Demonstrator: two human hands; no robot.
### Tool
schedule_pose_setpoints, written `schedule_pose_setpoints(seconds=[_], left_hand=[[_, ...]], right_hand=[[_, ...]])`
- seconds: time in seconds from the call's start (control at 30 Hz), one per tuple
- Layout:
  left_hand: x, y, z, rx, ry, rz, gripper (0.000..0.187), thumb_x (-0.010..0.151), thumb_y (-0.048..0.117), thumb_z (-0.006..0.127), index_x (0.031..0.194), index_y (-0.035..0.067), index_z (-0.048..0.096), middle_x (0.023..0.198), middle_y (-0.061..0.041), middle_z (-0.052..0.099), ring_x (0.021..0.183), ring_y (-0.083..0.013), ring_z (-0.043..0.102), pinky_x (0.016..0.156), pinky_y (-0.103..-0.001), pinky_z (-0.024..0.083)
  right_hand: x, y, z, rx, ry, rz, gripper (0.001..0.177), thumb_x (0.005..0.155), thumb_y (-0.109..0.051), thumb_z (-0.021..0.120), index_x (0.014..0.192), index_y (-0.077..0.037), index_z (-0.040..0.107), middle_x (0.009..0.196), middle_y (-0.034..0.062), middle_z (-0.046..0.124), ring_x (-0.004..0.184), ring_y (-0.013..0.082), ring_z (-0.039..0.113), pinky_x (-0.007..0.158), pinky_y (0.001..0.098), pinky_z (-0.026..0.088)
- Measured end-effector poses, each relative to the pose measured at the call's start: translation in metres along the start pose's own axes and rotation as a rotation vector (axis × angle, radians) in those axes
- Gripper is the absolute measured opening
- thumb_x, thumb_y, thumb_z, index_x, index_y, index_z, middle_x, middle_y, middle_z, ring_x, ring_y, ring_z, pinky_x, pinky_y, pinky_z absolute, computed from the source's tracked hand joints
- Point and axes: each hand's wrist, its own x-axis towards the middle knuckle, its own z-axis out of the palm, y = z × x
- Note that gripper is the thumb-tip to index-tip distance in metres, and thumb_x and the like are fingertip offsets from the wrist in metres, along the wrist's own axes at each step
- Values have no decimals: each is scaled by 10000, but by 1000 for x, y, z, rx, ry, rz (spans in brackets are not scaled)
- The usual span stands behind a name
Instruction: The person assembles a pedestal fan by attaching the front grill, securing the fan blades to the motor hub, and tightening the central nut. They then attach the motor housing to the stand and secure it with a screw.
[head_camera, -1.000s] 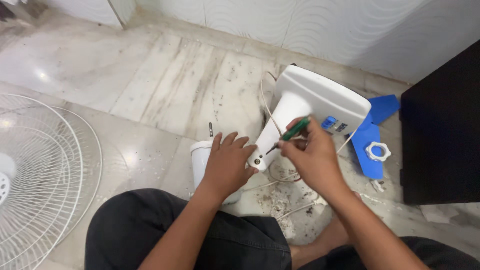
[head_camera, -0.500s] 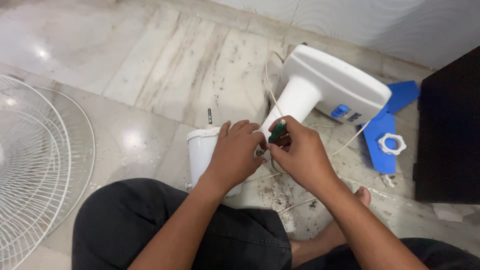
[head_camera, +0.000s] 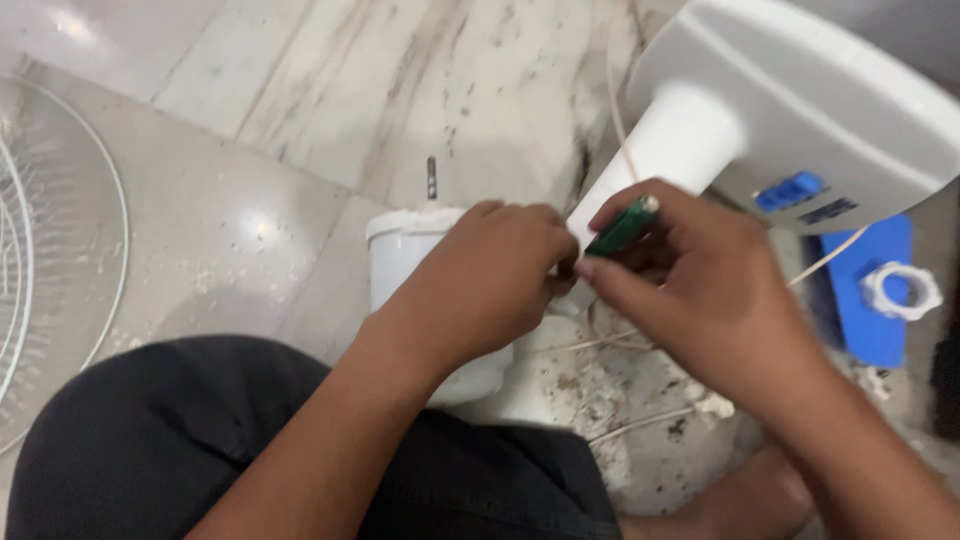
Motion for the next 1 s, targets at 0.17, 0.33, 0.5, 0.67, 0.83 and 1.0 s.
schedule_pose_setpoints(seconds=[0.17, 0.33, 0.5, 0.67, 0.83, 1.0], left_hand=[[-2, -3, 5, 19, -20, -37, 91, 835, 95, 710, 902, 93, 772, 949, -80, 721, 936, -293, 668, 959, -437, 444], [-1, 1, 0, 24, 10, -9, 87, 810, 94, 733, 885, 94, 777, 931, -72, 725, 921, -290, 679, 957, -447, 452], [0, 12, -12, -54, 44, 62, 263, 777, 164, 806, 996, 44, 726, 935, -108, 708, 891, -351, 677, 822, -460, 511], [-2, 24, -20, -142, 76, 25, 260, 817, 162, 784, 1047, 59, 717, 926, -102, 743, 872, -301, 721, 778, -402, 556], [-10, 31, -27, -333, 75, 83, 265, 859, 124, 749, 1101, 35, 687, 980, -97, 767, 903, -226, 769, 811, -343, 597], [-9, 44, -30, -316, 224, 171, 359, 849, 65, 739, 1199, 23, 671, 1060, -123, 737, 932, -247, 733, 825, -334, 599]], right_hand=[[-7, -3, -7, -99, 58, -107, 258, 908, -144, 743, 1124, -7, 707, 859, 63, 784, 749, 98, 745, 637, 254, 600], [-11, -7, -8, -96, 61, -182, 263, 876, -140, 751, 1100, -8, 718, 868, 74, 789, 782, 117, 779, 684, 247, 630], [-15, -16, -13, -130, 27, -268, 234, 869, -120, 756, 1086, -36, 740, 876, 78, 800, 816, 145, 795, 727, 286, 629], [-22, -21, -18, -160, 6, -290, 250, 861, -105, 743, 1108, -66, 755, 902, 71, 804, 806, 154, 794, 720, 300, 622], [-27, -19, -22, -147, -8, -334, 256, 883, -103, 742, 1131, -42, 734, 968, 97, 787, 879, 179, 777, 745, 296, 617], [-31, -24, -27, -77, 36, -345, 271, 866, -91, 731, 1129, -28, 723, 943, 129, 776, 813, 203, 780, 716, 332, 592]])
